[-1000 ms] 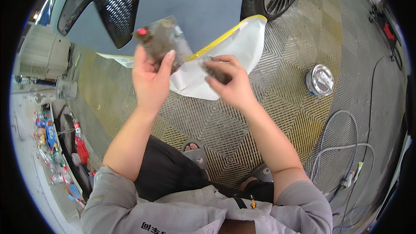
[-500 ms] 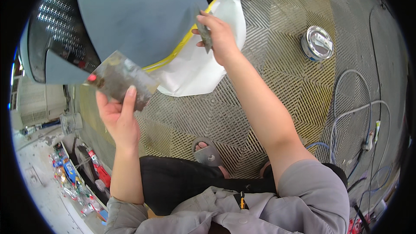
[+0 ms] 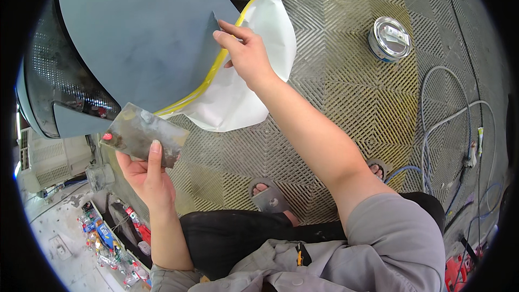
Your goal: The person mixes a paste in a small container, then uses a putty knife to apply it to the front bumper of a light blue car. They repeatedly scrape the knife on the car's surface and reload the tool from the container.
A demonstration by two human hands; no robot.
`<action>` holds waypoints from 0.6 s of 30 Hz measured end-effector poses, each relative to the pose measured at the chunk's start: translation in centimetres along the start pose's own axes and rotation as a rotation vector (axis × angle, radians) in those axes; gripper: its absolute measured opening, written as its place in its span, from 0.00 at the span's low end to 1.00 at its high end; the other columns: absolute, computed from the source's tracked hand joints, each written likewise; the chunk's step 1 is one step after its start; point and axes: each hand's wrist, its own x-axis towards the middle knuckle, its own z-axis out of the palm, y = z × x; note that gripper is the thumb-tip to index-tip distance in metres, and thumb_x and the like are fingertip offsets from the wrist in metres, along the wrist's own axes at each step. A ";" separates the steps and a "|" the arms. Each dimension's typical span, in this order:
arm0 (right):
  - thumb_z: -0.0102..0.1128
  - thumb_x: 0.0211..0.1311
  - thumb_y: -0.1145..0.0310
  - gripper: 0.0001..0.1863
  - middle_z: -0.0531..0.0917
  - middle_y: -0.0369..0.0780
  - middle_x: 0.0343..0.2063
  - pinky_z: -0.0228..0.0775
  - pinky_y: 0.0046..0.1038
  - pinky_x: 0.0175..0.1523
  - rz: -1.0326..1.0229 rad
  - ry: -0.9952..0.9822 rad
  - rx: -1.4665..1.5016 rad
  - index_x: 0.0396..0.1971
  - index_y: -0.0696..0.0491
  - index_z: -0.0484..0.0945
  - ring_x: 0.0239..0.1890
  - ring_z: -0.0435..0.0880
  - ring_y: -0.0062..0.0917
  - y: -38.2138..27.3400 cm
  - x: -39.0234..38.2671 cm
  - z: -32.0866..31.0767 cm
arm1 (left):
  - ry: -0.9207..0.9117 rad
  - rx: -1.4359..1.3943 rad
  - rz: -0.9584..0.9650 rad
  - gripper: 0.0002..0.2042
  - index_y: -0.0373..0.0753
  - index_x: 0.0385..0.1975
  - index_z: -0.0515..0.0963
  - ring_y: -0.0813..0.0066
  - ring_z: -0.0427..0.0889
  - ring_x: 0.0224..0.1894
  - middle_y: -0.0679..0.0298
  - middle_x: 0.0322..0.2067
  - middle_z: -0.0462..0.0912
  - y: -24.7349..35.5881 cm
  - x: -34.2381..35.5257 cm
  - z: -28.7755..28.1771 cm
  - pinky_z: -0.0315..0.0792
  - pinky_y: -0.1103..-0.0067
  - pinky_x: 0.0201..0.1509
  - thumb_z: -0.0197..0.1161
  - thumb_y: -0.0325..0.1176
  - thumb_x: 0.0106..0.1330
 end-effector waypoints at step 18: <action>0.74 0.63 0.58 0.31 0.77 0.43 0.55 0.77 0.28 0.52 -0.091 0.064 -0.033 0.62 0.58 0.83 0.42 0.81 0.24 1.0 0.5 0.9 | -0.025 0.018 0.033 0.31 0.36 0.74 0.62 0.69 0.83 0.61 0.57 0.65 0.79 0.4 -0.3 0.2 0.79 0.71 0.65 0.62 0.16 0.73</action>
